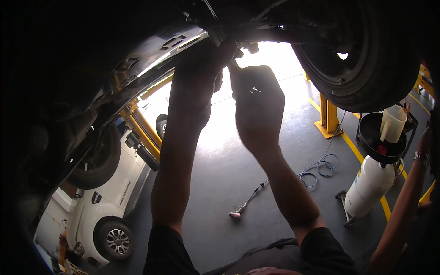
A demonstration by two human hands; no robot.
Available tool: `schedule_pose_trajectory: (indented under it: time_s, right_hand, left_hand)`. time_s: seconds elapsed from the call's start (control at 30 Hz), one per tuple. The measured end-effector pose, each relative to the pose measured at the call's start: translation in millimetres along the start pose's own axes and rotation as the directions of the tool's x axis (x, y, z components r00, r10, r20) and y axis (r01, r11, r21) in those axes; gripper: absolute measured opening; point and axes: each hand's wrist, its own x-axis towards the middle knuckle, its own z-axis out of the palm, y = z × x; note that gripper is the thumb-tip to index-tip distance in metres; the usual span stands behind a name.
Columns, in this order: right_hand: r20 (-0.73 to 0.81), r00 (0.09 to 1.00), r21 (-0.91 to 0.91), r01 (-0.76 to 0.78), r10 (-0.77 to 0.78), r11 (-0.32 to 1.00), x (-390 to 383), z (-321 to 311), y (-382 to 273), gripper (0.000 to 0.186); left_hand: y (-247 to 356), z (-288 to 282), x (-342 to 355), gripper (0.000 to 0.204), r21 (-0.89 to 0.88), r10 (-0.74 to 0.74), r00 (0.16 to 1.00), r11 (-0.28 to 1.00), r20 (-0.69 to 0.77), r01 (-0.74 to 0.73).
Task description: The person works under a raised vehicle, using a ratchet and socket to loosen and tighten bolts on the undercarriage. They repeatedly reach for tools, adjust the ratchet, and apply torque to fasteners while other mechanics stand nearby.
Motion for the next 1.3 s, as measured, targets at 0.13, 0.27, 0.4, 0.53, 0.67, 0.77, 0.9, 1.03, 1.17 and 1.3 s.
schedule_pose_trajectory:
  time_s: [0.13, 0.27, 0.4, 0.53, 0.67, 0.77, 0.9, 1.03, 1.17, 1.3]
  right_hand:
    - [-0.046, 0.997, -0.098, 0.052, -0.057, 0.994, -3.1, 0.9, 1.2, 0.021]
    - [0.487, 0.716, 0.438, -0.695, 0.500, 0.570, 18.6, -29.6, -18.5, 0.039]
    - [0.480, 0.657, 0.359, -0.752, 0.582, 0.552, 25.1, -28.2, -24.2, 0.039]
    - [-0.085, 0.988, -0.134, 0.113, -0.125, 0.985, -9.9, -2.9, -2.7, 0.023]
    - [0.019, 0.999, 0.021, -0.051, 0.051, 0.998, -2.2, -6.7, 0.8, 0.023]
    - [0.326, 0.832, 0.344, -0.547, 0.450, 0.763, 4.9, -12.1, -17.5, 0.037]
    - [0.733, 0.587, 0.597, -0.797, 0.344, 0.088, 17.6, -21.2, 8.3, 0.043]
    - [0.085, 0.993, 0.037, -0.087, 0.084, 0.996, -4.3, -7.5, 3.4, 0.021]
    - [-0.070, 0.992, -0.101, 0.095, -0.102, 0.990, -7.6, -0.1, 8.7, 0.022]
    - [0.398, 0.764, 0.310, -0.633, 0.507, 0.710, 5.2, -12.9, -12.9, 0.045]
  left_hand:
    - [15.5, 11.6, 7.0, 0.026, -0.218, -0.244, 0.970, 0.947, -0.015, 0.235]
    - [-0.3, 2.7, 8.4, 0.018, -0.003, 0.043, 0.999, 0.999, -0.008, -0.043]
    - [4.7, 2.7, 7.1, 0.020, -0.213, -0.199, 0.979, 0.959, -0.039, 0.186]
    - [15.4, 15.3, 7.9, 0.029, -0.279, -0.227, 0.962, 0.943, -0.152, 0.179]
    - [14.0, 10.2, 12.2, 0.032, -0.233, -0.307, 0.948, 0.931, -0.078, 0.282]
    - [2.9, -2.7, 7.2, 0.031, -0.302, -0.327, 0.945, 0.903, -0.019, 0.306]
    - [9.4, 1.2, 9.9, 0.029, -0.379, -0.373, 0.926, 0.867, -0.063, 0.324]
    - [14.4, 9.4, 11.1, 0.031, -0.338, -0.399, 0.906, 0.880, -0.143, 0.334]
    - [22.5, 21.1, 15.4, 0.032, -0.282, -0.339, 0.918, 0.919, -0.206, 0.276]
    - [10.4, 4.7, 7.6, 0.032, -0.262, -0.270, 0.955, 0.937, -0.124, 0.231]
